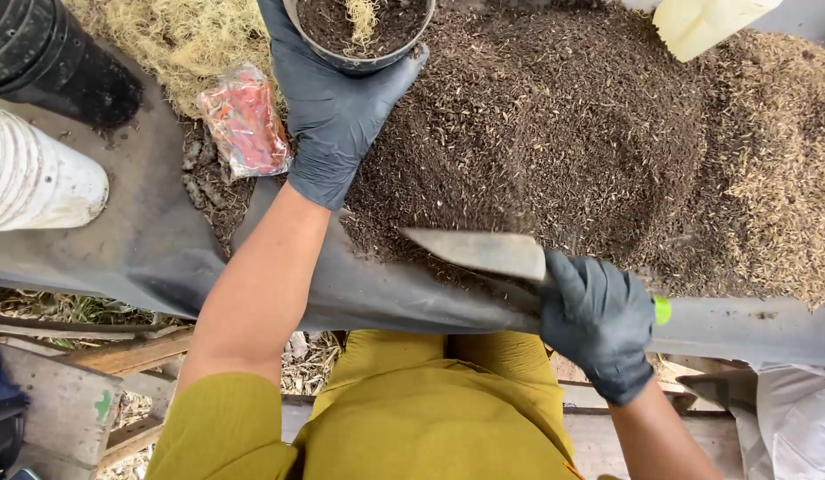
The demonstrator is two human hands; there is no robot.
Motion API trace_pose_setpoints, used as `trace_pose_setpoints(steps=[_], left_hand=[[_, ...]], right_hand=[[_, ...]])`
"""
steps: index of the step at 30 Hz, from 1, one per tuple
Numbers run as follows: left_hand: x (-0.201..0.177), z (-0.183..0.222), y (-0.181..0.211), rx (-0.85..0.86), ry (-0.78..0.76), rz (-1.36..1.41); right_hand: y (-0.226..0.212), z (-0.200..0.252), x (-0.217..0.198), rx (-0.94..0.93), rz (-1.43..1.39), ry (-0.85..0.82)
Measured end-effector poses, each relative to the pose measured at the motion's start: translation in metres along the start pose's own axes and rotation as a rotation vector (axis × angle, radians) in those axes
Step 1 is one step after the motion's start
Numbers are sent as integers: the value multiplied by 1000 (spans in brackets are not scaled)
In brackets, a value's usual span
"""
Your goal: Filling a small plastic pot with soil using a hand trowel, leveling the surface, and moistening it with a spray bottle.
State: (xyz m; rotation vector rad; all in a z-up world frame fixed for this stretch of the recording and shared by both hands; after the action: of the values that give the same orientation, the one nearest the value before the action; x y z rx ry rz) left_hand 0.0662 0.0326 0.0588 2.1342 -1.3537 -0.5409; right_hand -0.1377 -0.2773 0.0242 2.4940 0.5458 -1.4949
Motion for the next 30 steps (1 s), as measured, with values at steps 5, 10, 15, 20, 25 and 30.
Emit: trace_pose_setpoints(steps=[5, 10, 15, 20, 25, 30], left_hand=[[2, -3, 1, -25, 21, 32], [42, -2, -32, -583, 218, 1231], [65, 23, -44, -1026, 320, 1478], [23, 4, -5, -91, -2, 543], [18, -8, 21, -92, -9, 290], [23, -8, 28, -9, -42, -1]], right_hand=[[12, -43, 3, 104, 222, 216], [22, -58, -13, 188, 5, 103], [18, -47, 2, 216, 213, 58], [92, -37, -40, 388, 9, 234], [143, -46, -60, 600, 386, 301], [176, -44, -20, 663, 546, 254]])
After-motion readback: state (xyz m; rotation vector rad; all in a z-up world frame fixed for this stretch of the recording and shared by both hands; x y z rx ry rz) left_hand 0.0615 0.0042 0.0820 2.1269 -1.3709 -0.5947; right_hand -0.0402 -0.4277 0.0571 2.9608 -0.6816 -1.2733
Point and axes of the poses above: each hand's wrist, its own z-axis away from the middle knuckle, its own x-axis out of the palm, y = z × x, the point moved 10 cm from there along -z, towards the middle knuckle, and after that the axes turned 12 degrees about x, right-handed, at the moved point
